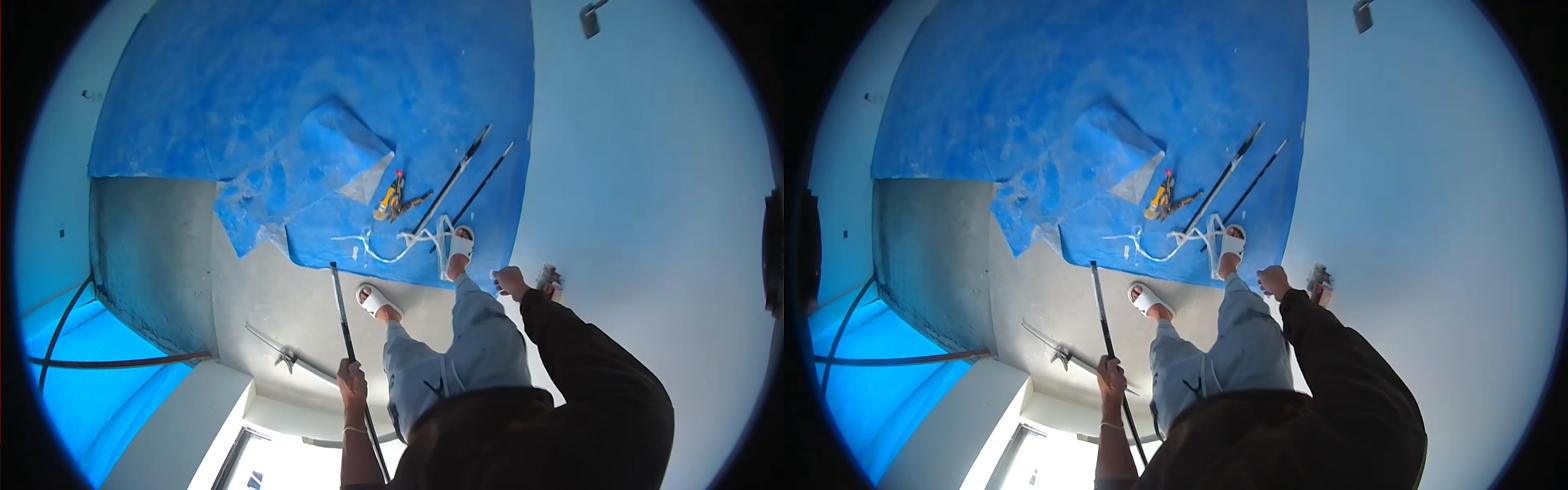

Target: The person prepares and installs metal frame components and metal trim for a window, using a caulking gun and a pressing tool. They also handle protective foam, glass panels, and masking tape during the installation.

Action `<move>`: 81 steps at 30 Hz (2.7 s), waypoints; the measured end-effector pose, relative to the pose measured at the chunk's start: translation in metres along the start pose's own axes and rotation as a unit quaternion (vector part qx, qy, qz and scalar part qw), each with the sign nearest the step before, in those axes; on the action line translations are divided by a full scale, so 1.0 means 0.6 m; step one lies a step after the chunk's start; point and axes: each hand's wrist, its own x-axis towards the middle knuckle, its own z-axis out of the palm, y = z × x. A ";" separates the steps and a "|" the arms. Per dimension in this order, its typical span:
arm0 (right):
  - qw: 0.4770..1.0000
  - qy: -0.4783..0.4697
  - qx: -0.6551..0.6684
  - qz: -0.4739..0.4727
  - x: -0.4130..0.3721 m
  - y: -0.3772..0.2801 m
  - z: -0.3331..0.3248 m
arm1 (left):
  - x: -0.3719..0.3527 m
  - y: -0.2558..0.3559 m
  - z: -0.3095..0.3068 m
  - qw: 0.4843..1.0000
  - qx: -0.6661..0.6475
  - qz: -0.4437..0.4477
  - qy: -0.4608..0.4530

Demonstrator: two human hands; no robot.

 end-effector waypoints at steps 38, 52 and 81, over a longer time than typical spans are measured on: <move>0.508 0.110 -0.579 -0.629 0.735 -0.215 0.508 | 0.118 -0.198 0.269 0.888 0.269 -0.207 0.310; 0.837 -0.258 -0.257 -0.410 0.117 -0.252 0.265 | 0.074 -0.150 0.192 0.975 0.161 -0.122 0.092; 0.592 -0.105 -0.358 -0.714 -0.631 -0.528 0.023 | -0.223 0.375 -0.106 0.974 -0.013 0.217 0.067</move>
